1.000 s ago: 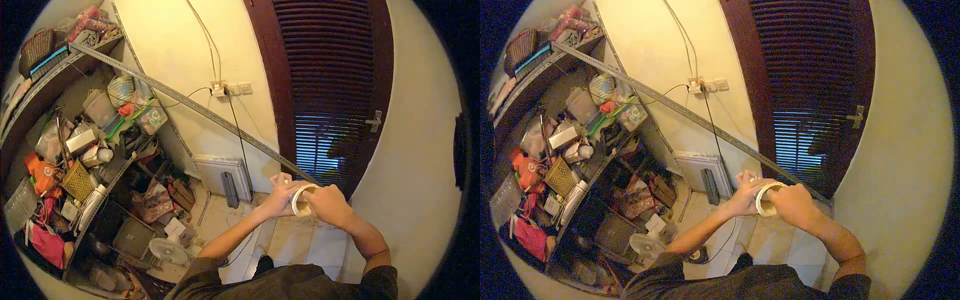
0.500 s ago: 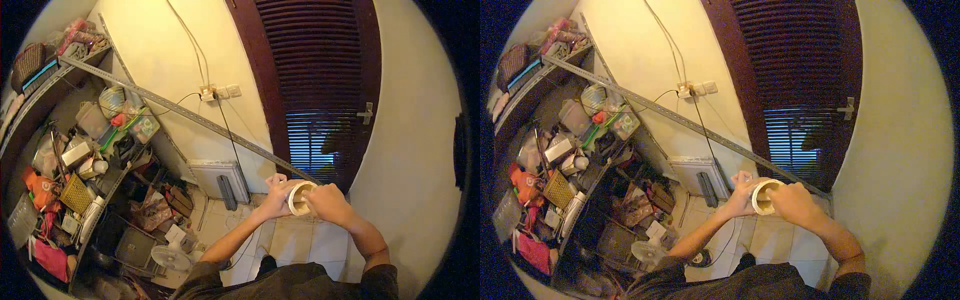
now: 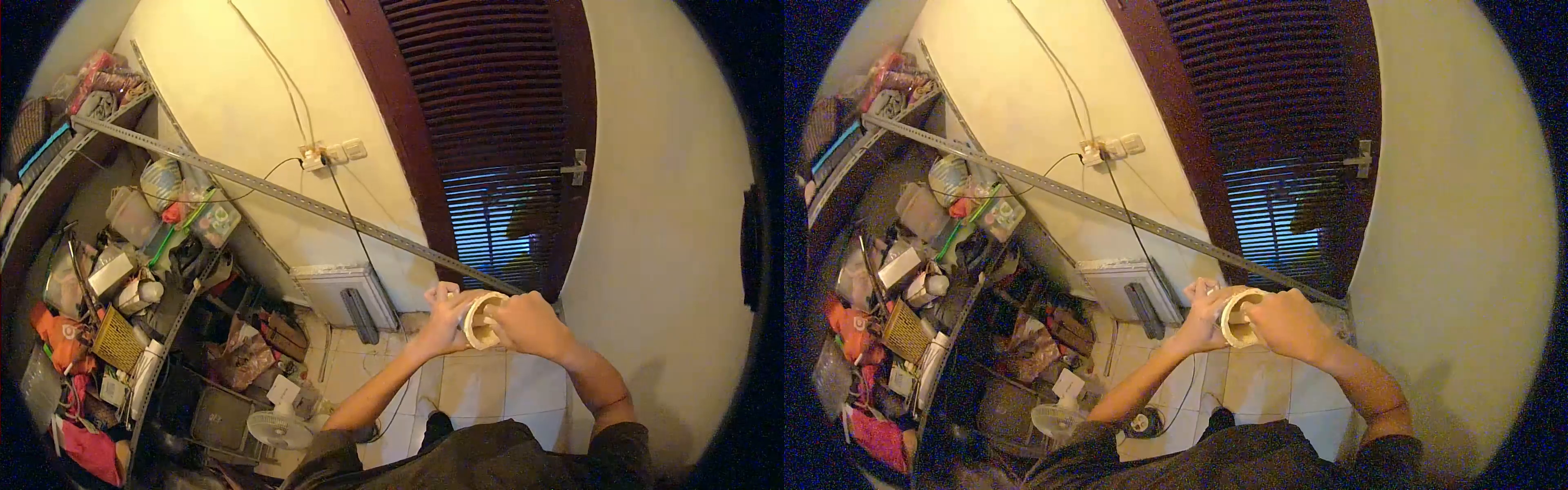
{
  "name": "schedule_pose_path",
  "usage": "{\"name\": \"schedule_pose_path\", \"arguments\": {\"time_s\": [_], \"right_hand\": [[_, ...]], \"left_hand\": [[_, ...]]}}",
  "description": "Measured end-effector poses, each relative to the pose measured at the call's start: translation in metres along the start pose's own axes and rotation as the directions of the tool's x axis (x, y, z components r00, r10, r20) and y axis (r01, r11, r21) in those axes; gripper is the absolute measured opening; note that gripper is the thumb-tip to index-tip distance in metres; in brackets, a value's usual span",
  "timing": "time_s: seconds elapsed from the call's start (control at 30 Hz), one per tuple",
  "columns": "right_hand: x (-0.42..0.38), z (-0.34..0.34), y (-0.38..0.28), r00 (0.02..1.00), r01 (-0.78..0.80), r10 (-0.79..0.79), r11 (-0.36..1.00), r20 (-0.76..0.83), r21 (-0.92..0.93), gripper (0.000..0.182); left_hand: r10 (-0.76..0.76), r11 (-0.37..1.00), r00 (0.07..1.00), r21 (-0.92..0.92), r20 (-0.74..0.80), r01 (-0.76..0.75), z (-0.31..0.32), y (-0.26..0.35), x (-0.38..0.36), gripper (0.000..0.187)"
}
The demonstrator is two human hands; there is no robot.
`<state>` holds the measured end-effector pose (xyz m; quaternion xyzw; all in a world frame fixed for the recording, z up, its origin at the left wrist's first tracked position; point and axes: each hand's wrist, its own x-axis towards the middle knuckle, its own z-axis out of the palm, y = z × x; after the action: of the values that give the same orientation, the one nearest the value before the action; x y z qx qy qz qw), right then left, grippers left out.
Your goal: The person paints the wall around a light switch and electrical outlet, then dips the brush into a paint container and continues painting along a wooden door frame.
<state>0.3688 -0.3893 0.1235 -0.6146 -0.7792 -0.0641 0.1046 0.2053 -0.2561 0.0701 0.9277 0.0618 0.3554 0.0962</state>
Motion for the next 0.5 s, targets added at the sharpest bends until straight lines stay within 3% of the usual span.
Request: {"name": "schedule_pose_path", "arguments": {"time_s": [0.13, 0.27, 0.33, 0.5], "right_hand": [[-0.003, -0.014, -0.001, 0.984, -0.062, 0.066, 0.998, -0.166, 0.027, 0.019], [-0.006, 0.0, -0.001, 0.983, -0.117, 0.111, 0.993, -0.147, -0.031, 0.017], [-0.008, 0.002, 0.002, 0.997, -0.067, 0.067, 0.998, -0.035, -0.013, 0.016], [-0.018, -0.013, -0.001, 0.996, -0.036, 0.04, 0.998, -0.082, 0.054, 0.016]], "left_hand": [[0.064, 0.996, 0.998, -0.06, -0.017, -0.065, 0.017, -0.013, -0.008, 0.075], [0.075, 0.997, 0.997, 0.018, -0.029, -0.074, 0.003, 0.003, 0.002, 0.078], [0.076, 0.997, 0.997, 0.016, -0.01, -0.076, 0.005, 0.003, 0.002, 0.078], [0.029, 1.0, 0.998, -0.01, 0.057, -0.029, 0.011, 0.004, 0.001, 0.076]]}}
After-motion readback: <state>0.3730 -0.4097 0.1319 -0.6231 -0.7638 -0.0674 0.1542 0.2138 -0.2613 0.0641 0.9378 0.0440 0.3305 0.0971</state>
